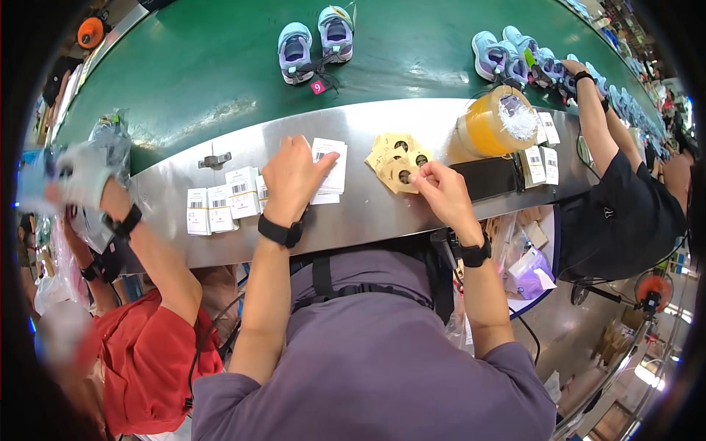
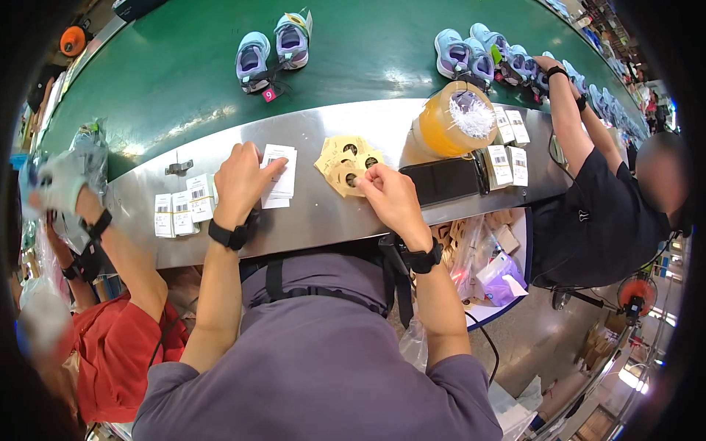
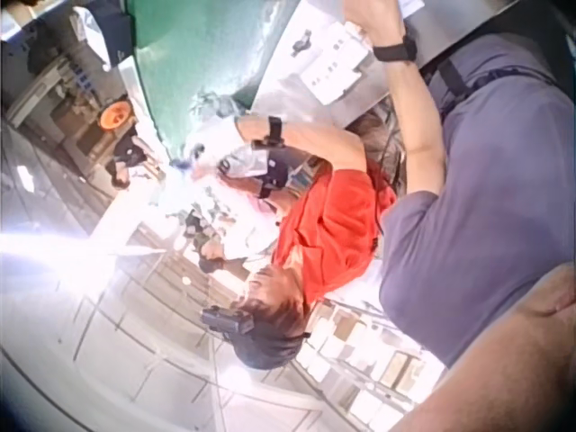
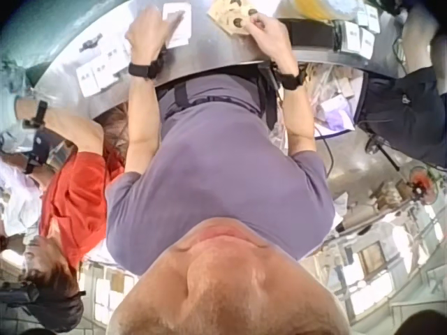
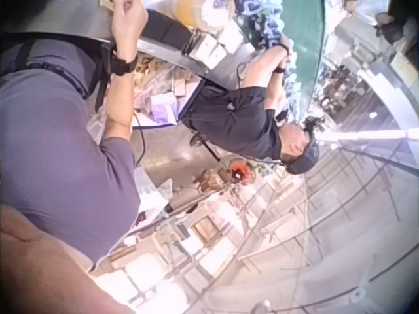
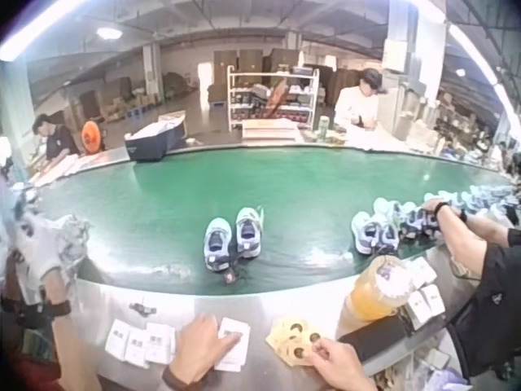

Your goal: The person stands at a green conveyor belt in a warehouse and attaches price tags to a series of light blue and purple sneakers. They pick up a tag from a stack, peel the backing, and affix it to the shoe's tongue or side before moving the shoe down the line.

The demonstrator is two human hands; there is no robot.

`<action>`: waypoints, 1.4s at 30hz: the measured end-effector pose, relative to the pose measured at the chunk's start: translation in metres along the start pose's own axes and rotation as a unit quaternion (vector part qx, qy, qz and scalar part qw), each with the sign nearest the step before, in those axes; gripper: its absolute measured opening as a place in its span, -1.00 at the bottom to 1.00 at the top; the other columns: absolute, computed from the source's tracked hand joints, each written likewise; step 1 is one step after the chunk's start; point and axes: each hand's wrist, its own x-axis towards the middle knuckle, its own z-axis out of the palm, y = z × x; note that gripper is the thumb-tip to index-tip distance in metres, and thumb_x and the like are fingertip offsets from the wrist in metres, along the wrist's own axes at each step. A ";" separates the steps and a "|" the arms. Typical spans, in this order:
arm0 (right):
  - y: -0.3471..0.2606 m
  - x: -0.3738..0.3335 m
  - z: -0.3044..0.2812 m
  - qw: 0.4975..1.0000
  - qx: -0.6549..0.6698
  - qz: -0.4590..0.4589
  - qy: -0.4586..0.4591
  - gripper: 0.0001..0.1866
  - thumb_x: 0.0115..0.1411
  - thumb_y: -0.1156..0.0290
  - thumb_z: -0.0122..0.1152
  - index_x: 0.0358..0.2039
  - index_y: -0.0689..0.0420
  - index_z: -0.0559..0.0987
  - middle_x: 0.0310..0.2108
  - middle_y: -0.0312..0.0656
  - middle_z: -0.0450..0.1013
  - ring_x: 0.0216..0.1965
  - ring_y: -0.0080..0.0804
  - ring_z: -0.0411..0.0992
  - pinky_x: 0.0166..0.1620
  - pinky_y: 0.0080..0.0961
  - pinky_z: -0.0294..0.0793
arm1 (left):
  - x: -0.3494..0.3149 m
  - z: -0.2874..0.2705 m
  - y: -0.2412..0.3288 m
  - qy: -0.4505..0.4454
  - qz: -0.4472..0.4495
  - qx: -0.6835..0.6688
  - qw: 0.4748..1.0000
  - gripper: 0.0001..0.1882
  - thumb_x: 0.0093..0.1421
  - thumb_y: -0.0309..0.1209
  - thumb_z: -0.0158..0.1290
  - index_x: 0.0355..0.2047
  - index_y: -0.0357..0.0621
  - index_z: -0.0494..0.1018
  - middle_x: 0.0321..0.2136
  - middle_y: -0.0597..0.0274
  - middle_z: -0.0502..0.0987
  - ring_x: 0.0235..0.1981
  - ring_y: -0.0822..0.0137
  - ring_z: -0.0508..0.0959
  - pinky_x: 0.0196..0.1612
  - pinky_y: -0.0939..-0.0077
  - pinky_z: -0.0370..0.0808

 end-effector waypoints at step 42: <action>-0.065 -0.027 0.002 0.953 0.023 -0.261 0.151 -0.90 0.11 0.58 0.18 -0.33 0.22 0.57 -0.55 -0.18 0.52 -0.63 -0.54 0.44 -0.55 -0.63 0.38 | -0.045 -0.014 0.069 -0.038 -0.007 -0.653 0.756 -0.90 0.15 -0.50 0.11 -0.33 -0.25 0.45 -0.44 0.35 0.55 -0.41 0.60 0.51 -0.33 0.73 0.42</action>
